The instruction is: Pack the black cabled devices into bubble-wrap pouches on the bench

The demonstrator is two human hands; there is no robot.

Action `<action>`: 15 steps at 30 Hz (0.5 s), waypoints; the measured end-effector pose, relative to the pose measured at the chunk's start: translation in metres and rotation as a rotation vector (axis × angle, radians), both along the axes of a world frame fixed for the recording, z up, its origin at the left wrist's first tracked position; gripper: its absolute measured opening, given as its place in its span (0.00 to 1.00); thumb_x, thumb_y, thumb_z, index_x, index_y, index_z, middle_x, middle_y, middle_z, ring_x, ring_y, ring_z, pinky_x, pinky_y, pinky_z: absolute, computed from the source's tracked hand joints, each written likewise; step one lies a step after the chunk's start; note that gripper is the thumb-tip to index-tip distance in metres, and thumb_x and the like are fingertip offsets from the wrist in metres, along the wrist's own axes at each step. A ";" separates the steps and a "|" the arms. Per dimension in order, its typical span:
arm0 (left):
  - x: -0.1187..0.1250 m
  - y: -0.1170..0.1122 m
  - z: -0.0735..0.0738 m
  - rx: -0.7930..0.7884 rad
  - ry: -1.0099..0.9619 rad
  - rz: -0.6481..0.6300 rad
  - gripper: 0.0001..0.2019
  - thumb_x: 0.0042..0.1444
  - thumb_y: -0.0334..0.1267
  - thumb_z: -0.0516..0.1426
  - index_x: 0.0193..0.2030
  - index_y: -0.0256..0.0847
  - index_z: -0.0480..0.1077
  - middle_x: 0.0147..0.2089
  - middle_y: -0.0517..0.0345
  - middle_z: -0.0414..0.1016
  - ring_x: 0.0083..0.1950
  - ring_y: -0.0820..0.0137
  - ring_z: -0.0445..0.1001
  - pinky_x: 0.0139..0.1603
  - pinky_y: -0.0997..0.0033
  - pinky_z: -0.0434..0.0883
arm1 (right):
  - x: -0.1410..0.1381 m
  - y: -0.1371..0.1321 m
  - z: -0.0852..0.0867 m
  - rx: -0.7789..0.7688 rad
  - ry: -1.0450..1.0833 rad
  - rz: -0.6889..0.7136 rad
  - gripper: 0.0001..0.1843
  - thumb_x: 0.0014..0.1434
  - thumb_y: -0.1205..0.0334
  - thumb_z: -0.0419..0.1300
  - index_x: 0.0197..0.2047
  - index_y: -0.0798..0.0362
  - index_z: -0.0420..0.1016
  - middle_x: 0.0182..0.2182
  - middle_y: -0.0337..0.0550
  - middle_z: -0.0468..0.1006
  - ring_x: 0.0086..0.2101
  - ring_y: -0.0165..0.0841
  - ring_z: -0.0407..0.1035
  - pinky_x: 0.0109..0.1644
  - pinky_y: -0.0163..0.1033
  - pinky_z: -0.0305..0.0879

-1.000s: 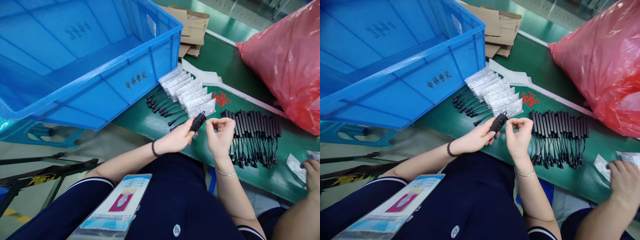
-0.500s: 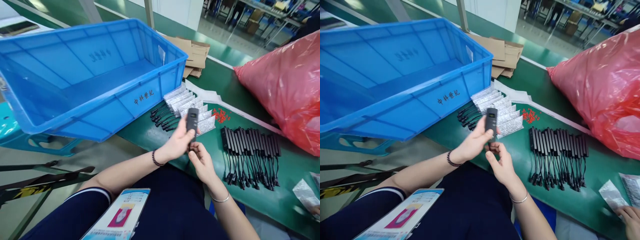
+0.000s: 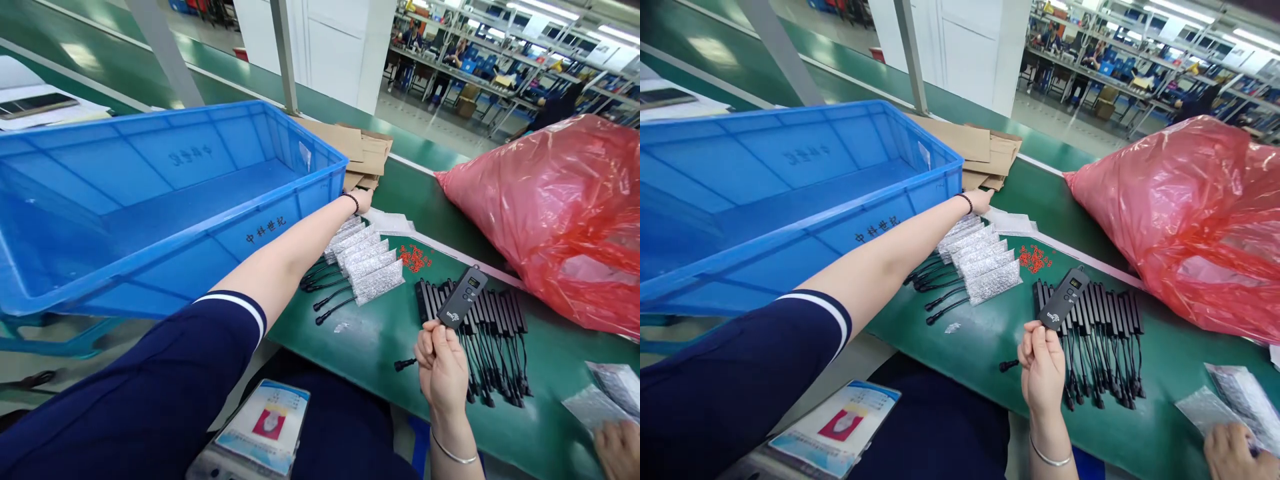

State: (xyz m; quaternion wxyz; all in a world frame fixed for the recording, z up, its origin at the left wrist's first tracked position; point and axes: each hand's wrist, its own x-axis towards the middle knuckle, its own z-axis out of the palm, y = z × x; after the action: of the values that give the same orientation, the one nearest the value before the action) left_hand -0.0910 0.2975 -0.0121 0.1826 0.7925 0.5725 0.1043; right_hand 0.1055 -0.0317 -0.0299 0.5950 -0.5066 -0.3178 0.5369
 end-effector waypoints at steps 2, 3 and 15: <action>0.003 0.008 0.001 -0.045 0.044 0.038 0.24 0.43 0.28 0.61 0.50 0.20 0.69 0.47 0.30 0.72 0.53 0.50 0.69 0.56 0.57 0.64 | 0.002 0.001 -0.001 -0.009 0.029 -0.019 0.13 0.58 0.50 0.61 0.34 0.52 0.72 0.19 0.31 0.55 0.18 0.21 0.45 0.20 0.29 0.41; 0.002 0.012 0.004 -0.050 0.054 0.060 0.23 0.43 0.28 0.60 0.48 0.20 0.70 0.47 0.29 0.73 0.54 0.48 0.69 0.56 0.56 0.64 | 0.004 0.003 -0.002 -0.009 0.040 -0.028 0.13 0.58 0.50 0.61 0.34 0.53 0.72 0.19 0.32 0.56 0.18 0.21 0.46 0.20 0.29 0.41; -0.028 -0.101 0.021 -0.159 -1.234 0.133 0.08 0.53 0.35 0.60 0.38 0.34 0.69 0.36 0.51 0.74 0.36 0.69 0.73 0.40 0.67 0.70 | -0.016 0.012 -0.010 0.129 -0.145 0.200 0.16 0.65 0.51 0.53 0.40 0.54 0.74 0.20 0.34 0.62 0.19 0.21 0.50 0.21 0.31 0.44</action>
State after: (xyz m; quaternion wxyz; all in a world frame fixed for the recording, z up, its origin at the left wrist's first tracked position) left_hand -0.1185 0.1967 0.0088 0.5312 0.5328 0.4158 0.5110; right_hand 0.0896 -0.0197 -0.0398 0.5455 -0.4705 -0.4428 0.5339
